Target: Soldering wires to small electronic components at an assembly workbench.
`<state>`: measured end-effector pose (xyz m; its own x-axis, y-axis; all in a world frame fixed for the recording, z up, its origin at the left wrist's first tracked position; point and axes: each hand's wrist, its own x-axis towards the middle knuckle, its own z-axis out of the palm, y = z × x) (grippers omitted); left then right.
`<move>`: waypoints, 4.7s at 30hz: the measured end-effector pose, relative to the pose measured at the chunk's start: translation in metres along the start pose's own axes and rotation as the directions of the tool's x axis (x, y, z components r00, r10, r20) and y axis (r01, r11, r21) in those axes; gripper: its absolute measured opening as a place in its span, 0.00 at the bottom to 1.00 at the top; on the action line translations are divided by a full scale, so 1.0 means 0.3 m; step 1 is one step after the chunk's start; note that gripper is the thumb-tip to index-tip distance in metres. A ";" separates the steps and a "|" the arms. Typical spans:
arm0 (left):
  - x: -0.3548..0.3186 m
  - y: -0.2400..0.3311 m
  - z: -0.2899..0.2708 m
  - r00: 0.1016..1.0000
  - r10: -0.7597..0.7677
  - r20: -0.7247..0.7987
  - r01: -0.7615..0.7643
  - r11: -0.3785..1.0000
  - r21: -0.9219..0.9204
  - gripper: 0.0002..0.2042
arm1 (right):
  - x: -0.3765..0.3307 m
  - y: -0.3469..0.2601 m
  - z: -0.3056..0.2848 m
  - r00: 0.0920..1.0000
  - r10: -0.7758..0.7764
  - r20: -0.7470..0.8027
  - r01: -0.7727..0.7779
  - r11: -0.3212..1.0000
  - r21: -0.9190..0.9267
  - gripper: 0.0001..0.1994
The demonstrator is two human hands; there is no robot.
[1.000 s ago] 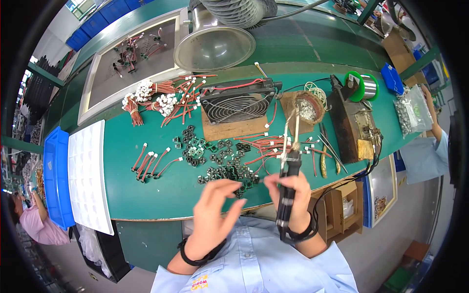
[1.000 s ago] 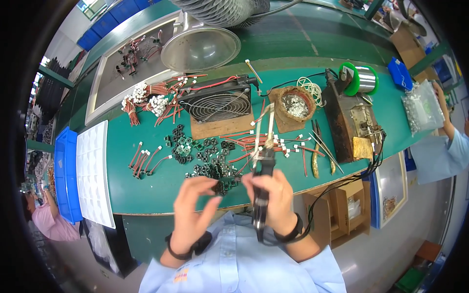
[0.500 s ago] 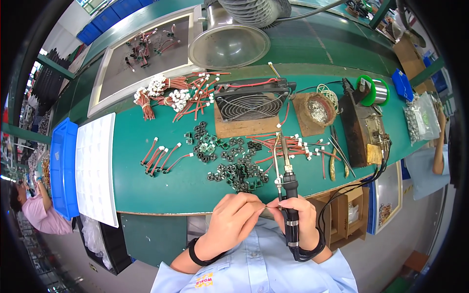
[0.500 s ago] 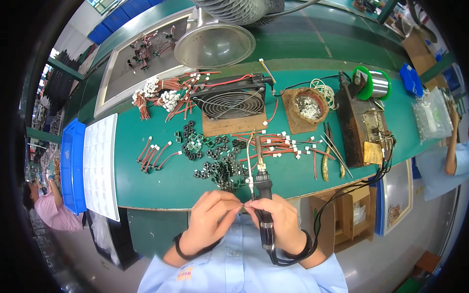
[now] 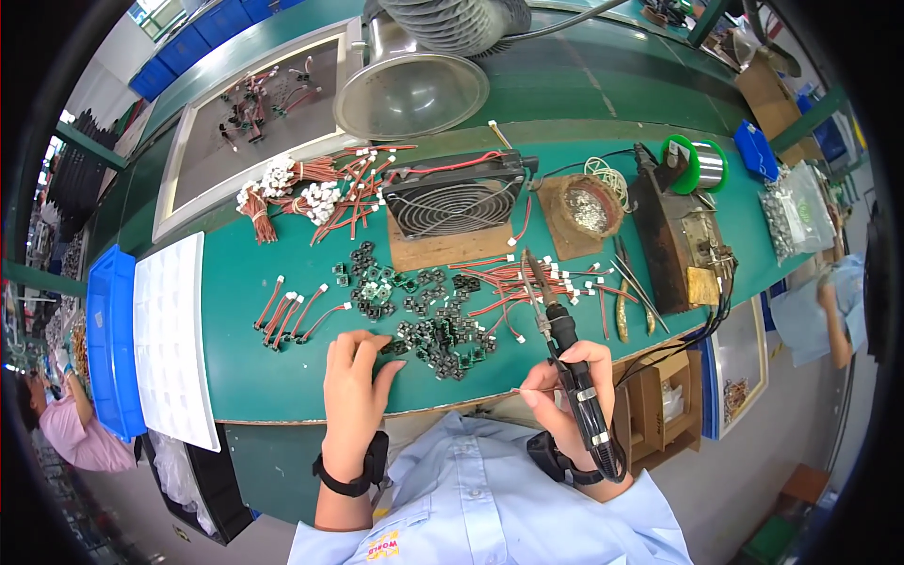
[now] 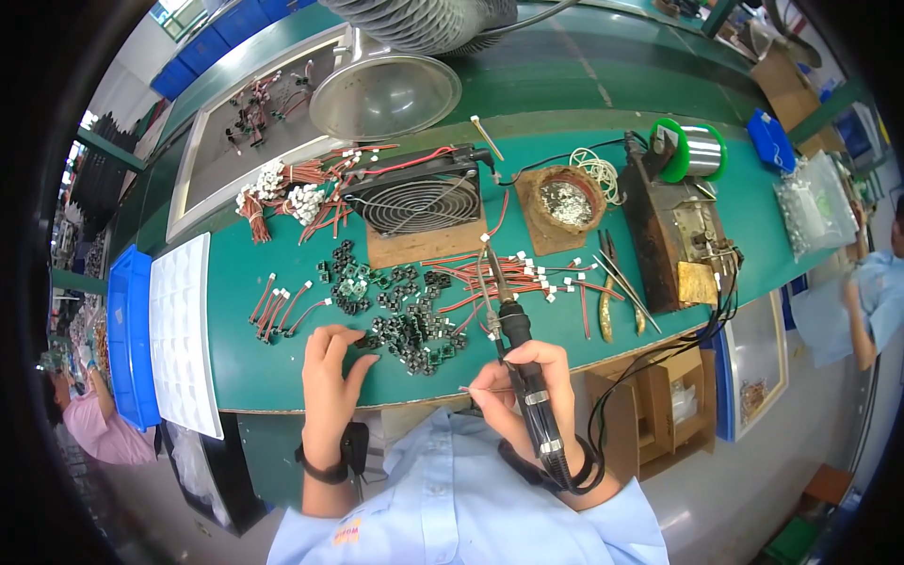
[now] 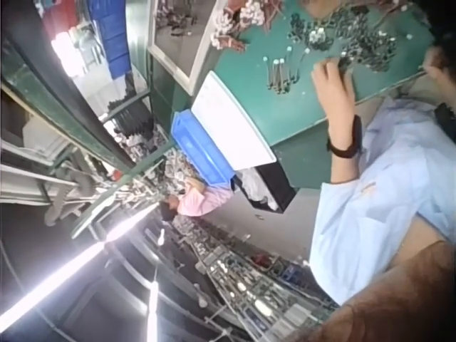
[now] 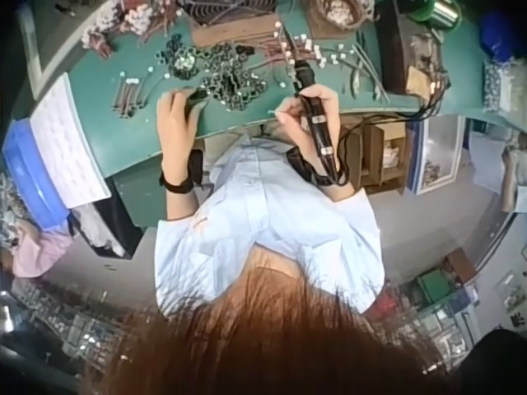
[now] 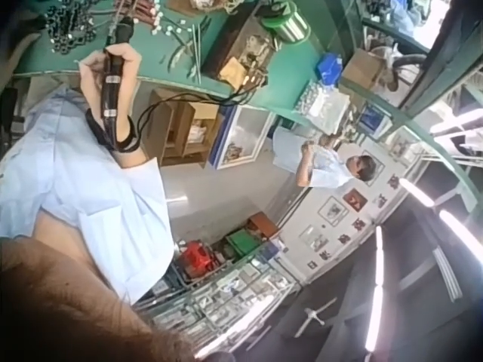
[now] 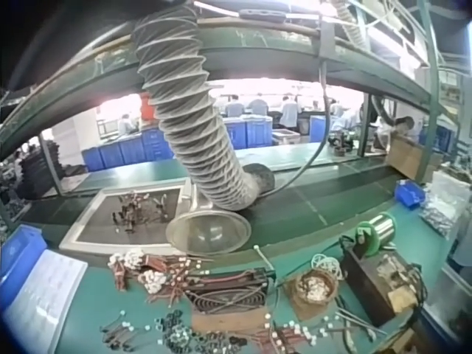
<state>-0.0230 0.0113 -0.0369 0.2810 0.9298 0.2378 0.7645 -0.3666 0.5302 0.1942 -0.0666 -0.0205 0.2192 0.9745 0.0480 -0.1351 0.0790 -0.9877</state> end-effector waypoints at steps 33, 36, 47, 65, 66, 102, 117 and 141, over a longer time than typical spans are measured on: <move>-0.018 0.172 -0.046 0.824 0.144 0.548 0.566 -0.161 -0.809 0.09 | 0.035 -0.082 0.058 0.958 -0.165 0.235 0.162 0.986 0.031 0.25; -0.022 0.166 -0.032 0.804 0.236 0.546 0.594 -0.283 -0.753 0.09 | 0.035 -0.092 0.068 0.951 -0.160 0.264 0.160 0.987 0.025 0.25; -0.021 0.171 -0.039 0.808 0.224 0.545 0.589 -0.265 -0.763 0.11 | 0.024 -0.114 0.074 0.946 -0.170 0.276 0.184 0.983 -0.022 0.24; -0.025 0.179 -0.039 0.835 0.160 0.526 0.547 -0.144 -0.825 0.11 | 0.030 -0.109 0.071 0.931 -0.284 0.229 0.307 0.949 -0.070 0.23; -0.025 0.178 -0.038 0.836 0.163 0.524 0.546 -0.138 -0.827 0.11 | 0.031 -0.110 0.070 0.931 -0.284 0.228 0.307 0.949 -0.070 0.23; -0.023 0.183 -0.028 0.866 0.131 0.482 0.492 -0.057 -0.869 0.10 | 0.033 -0.121 0.059 0.962 -0.147 0.231 0.159 0.987 -0.033 0.21; -0.024 0.191 -0.030 0.866 0.117 0.486 0.496 -0.072 -0.865 0.10 | 0.034 -0.111 0.056 0.962 -0.145 0.231 0.150 0.989 -0.003 0.21; -0.024 0.192 -0.038 0.887 0.116 0.447 0.450 -0.001 -0.893 0.10 | 0.043 -0.131 0.052 0.944 -0.243 0.223 0.272 0.956 -0.107 0.22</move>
<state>0.0124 -0.0168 0.0011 0.5974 0.7967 -0.0915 -0.3922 0.3898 0.8332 0.1872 -0.0537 0.0213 0.0245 0.9475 0.3189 0.0336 0.3181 -0.9475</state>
